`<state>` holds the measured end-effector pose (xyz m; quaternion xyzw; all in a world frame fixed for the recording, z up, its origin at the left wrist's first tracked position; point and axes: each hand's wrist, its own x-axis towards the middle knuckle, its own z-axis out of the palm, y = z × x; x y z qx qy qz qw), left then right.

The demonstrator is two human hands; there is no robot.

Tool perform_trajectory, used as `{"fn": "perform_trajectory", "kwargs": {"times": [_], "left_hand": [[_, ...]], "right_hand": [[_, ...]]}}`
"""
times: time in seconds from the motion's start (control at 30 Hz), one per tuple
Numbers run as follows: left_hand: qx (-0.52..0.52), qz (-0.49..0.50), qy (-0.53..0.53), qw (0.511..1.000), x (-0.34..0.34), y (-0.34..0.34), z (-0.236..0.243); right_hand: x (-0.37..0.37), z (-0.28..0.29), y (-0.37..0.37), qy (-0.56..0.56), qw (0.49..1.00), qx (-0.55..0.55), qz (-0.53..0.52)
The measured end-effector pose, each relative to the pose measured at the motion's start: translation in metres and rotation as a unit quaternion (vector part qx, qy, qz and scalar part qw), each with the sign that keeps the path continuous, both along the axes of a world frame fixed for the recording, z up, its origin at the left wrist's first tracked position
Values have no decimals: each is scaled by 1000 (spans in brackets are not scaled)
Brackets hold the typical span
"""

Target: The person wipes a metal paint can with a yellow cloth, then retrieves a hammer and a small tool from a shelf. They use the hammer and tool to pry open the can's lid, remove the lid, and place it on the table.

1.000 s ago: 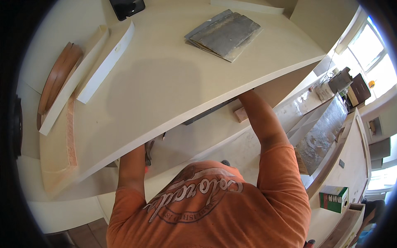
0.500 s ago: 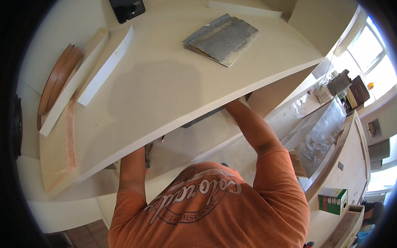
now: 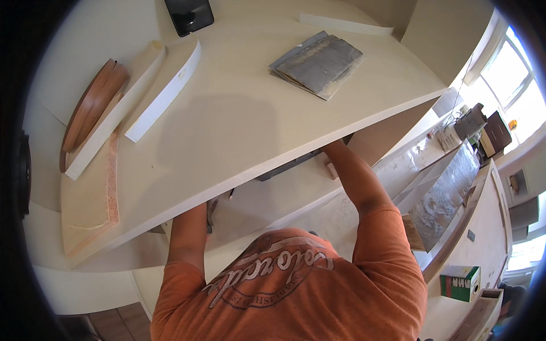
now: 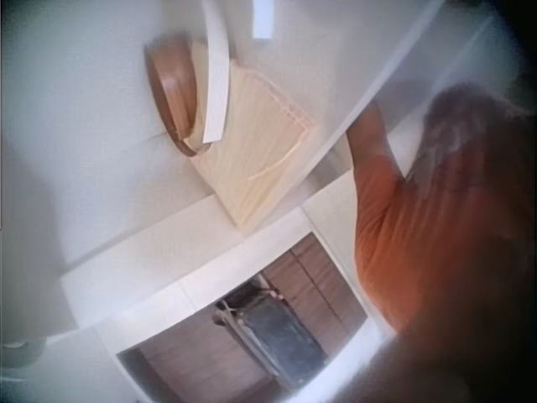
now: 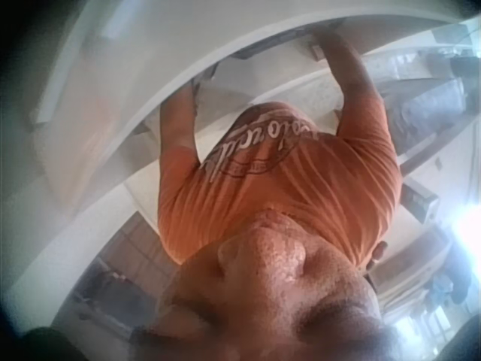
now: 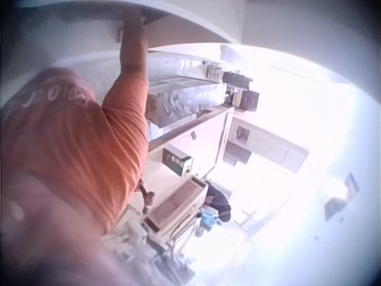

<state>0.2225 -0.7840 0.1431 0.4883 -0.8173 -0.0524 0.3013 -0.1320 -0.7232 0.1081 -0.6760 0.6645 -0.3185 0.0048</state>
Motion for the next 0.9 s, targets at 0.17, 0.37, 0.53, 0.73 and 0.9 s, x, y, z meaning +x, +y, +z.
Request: {"fn": "perform_trajectory", "kwargs": {"times": [0.17,0.37,0.53,0.73,0.9], "left_hand": [[4,-7,-4,1000,-1,10,-2],[11,-24,-13,1000,-3,20,-6],[21,-57,-26,998,-11,34,-10],[19,-119,-31,992,-21,54,-16],[31,-170,-86,981,-24,70,-30]], "right_hand": [[-5,6,-7,2,1000,-7,-12],[-5,33,7,-34,999,-17,2],[12,52,86,-205,970,67,109],[26,26,139,-272,941,177,98],[44,10,208,-289,942,166,35]]}}
